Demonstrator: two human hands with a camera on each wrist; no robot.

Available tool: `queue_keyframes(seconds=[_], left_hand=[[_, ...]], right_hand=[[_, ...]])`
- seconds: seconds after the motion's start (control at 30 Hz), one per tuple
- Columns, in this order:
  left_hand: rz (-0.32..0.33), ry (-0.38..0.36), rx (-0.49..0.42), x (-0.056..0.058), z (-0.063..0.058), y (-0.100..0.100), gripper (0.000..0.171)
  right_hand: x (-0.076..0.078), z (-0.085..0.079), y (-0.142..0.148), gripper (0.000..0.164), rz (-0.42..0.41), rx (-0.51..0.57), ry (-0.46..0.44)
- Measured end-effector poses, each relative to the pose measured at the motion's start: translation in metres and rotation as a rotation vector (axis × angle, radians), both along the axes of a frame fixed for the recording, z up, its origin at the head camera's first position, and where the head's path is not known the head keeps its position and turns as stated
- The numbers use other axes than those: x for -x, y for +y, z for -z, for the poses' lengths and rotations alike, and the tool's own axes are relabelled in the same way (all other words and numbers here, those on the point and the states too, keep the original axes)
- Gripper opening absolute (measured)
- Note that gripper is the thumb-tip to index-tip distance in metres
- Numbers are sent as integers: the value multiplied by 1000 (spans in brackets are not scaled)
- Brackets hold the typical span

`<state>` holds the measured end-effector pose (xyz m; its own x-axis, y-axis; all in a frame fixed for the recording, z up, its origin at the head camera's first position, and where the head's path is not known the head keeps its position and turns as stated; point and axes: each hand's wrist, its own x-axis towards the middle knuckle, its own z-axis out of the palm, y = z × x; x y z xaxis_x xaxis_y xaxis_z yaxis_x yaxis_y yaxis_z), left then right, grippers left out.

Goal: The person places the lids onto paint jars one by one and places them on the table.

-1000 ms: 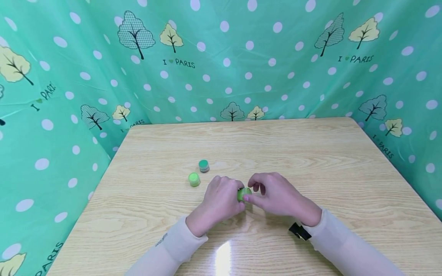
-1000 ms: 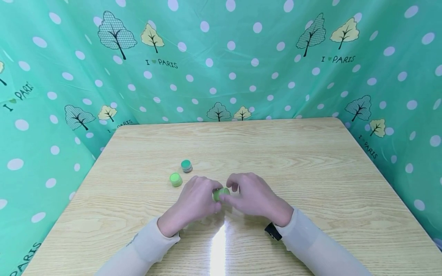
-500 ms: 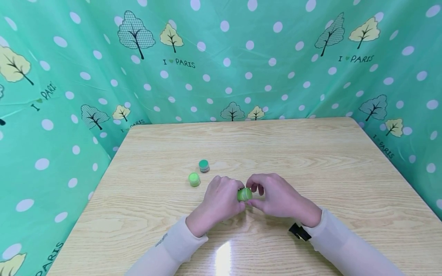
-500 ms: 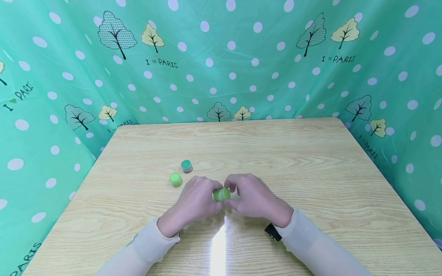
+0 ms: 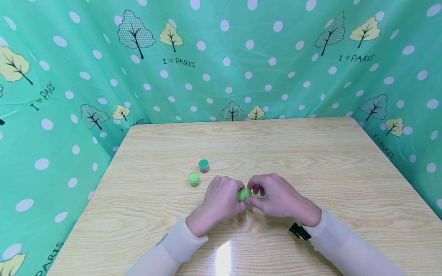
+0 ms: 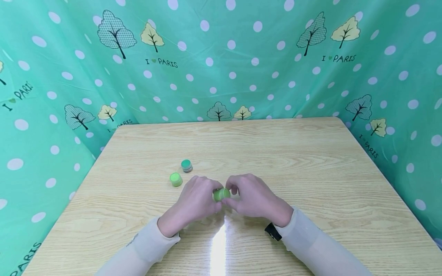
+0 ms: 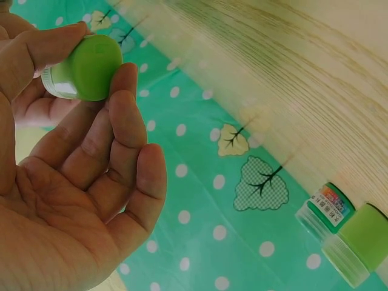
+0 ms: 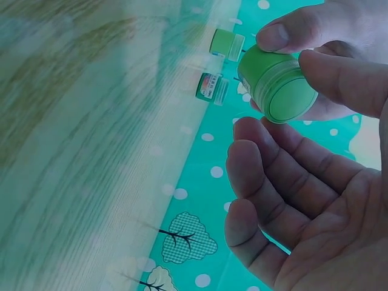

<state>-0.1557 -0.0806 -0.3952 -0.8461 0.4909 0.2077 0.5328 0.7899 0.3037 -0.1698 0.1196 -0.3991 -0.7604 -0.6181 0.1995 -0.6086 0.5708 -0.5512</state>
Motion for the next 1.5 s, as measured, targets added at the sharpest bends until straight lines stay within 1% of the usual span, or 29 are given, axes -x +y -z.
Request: queue_keyframes(seconds=[0.1,0.3,0.57,0.83,1.13,1.5], left_hand=[[6,1,-10,0,0,0,31],[0,-24,-6,0,0,0,30],[-3,-37,0,0,0,0,36],[-8,-27,14,0,-1,0,37],[-14,-24,32,-1,-1,0,33],[-15,-26,26,0,-1,0,27]], right_hand=[[0,0,0,22,4,-5,-11],[1,3,0,21,-8,2,-25],[1,2,0,20,8,-13,-27],[1,2,0,18,13,-14,-47],[2,4,0,29,31,-30,-68],[2,4,0,32,36,-35,-85]])
